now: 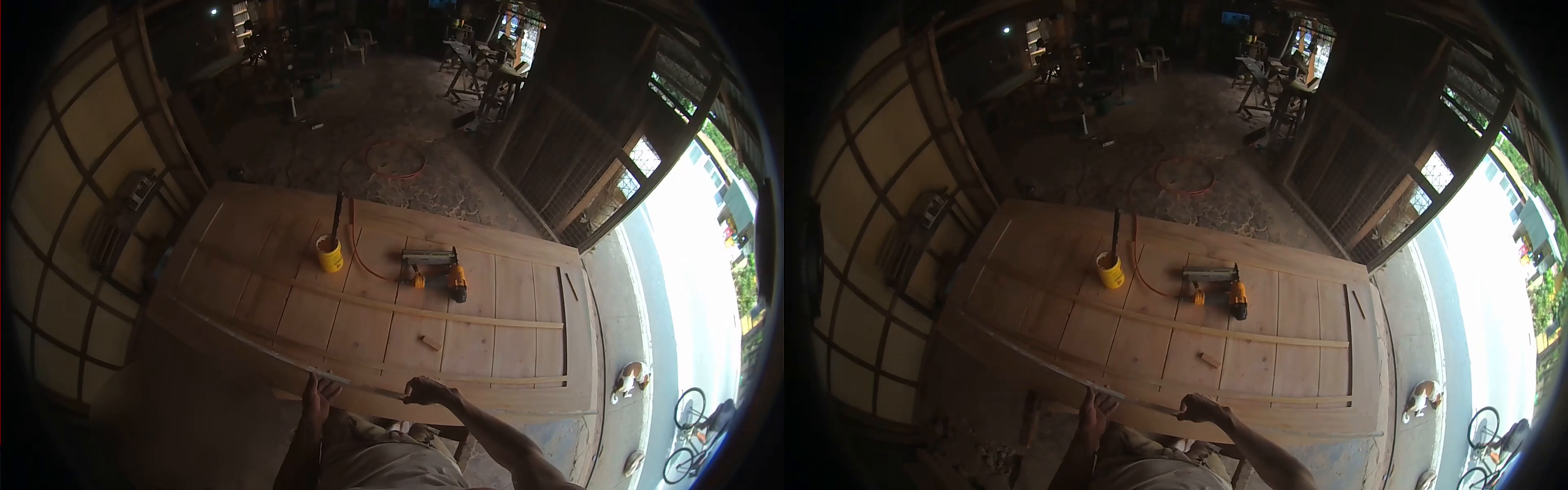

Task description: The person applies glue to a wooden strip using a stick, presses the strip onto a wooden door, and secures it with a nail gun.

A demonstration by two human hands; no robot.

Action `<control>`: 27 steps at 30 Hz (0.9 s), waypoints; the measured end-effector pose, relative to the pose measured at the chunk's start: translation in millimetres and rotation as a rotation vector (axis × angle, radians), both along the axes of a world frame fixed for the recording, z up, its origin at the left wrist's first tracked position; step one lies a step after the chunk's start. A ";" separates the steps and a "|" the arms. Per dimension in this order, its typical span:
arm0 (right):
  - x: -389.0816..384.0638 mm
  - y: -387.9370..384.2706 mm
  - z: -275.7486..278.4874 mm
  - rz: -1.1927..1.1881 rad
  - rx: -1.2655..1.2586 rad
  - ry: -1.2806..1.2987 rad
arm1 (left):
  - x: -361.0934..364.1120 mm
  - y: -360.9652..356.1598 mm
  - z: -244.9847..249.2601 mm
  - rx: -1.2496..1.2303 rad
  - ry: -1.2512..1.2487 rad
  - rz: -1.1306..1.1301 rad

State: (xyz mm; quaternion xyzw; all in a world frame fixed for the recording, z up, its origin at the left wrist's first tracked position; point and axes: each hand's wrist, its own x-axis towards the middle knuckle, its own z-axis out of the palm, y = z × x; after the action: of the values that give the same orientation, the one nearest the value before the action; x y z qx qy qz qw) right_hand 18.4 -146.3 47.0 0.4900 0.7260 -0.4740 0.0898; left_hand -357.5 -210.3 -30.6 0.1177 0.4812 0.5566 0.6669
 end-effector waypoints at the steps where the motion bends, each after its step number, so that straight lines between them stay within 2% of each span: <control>1: 10.3 8.6 -6.3 -0.018 0.046 0.030 | 3.6 2.1 9.2 0.002 0.025 0.005; 2: 16.6 10.3 -20.9 -0.012 0.060 0.070 | 5.4 11.4 15.1 -0.013 0.023 -0.004; 3: 25.7 18.7 -28.4 -0.069 -0.103 0.119 | 13.1 21.5 42.0 -0.027 0.009 0.005; 4: 23.8 30.0 2.5 -0.062 -0.123 0.083 | 12.1 27.2 27.8 0.043 -0.016 0.022; 5: 31.0 38.3 -5.6 -0.025 -0.104 0.119 | 17.2 34.8 39.0 0.082 0.005 0.021; 6: 25.7 47.0 27.1 -0.023 -0.130 0.105 | 18.7 43.8 39.7 0.079 -0.020 0.020; 7: 33.8 54.0 15.2 -0.043 -0.171 0.118 | 22.5 51.9 47.7 0.105 -0.016 -0.008; 9: 41.1 66.5 26.6 -0.052 -0.284 0.146 | 35.5 67.5 53.4 0.024 0.043 0.082; 12: 49.3 75.9 26.9 -0.054 -0.258 0.158 | 47.3 82.5 58.3 -0.024 0.091 0.112; 13: 51.8 78.2 22.6 -0.039 -0.301 0.251 | 50.4 80.7 60.5 -0.045 0.120 0.141; 16: 47.5 52.4 38.9 -0.153 0.212 0.063 | 51.3 89.0 65.9 -0.080 0.203 0.212; 20: 17.6 7.4 99.5 -0.132 0.747 -0.084 | 46.4 106.5 57.6 -0.104 0.297 0.291; 21: 27.2 -0.4 84.9 -0.028 0.922 -0.101 | 44.5 112.7 59.4 -0.106 0.318 0.291; 25: 43.6 -11.7 52.7 0.010 1.133 -0.170 | 39.7 135.9 70.6 -0.169 0.341 0.313; 27: 52.9 -4.4 42.9 0.040 1.130 -0.184 | 41.9 138.9 74.5 -0.210 0.347 0.309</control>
State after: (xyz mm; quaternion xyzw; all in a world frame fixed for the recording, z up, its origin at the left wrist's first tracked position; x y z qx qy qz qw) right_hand 71.3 -150.7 89.9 0.4873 0.8650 0.0343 -0.1146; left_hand -315.6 -71.4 43.9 0.0669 0.6559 0.5702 0.4900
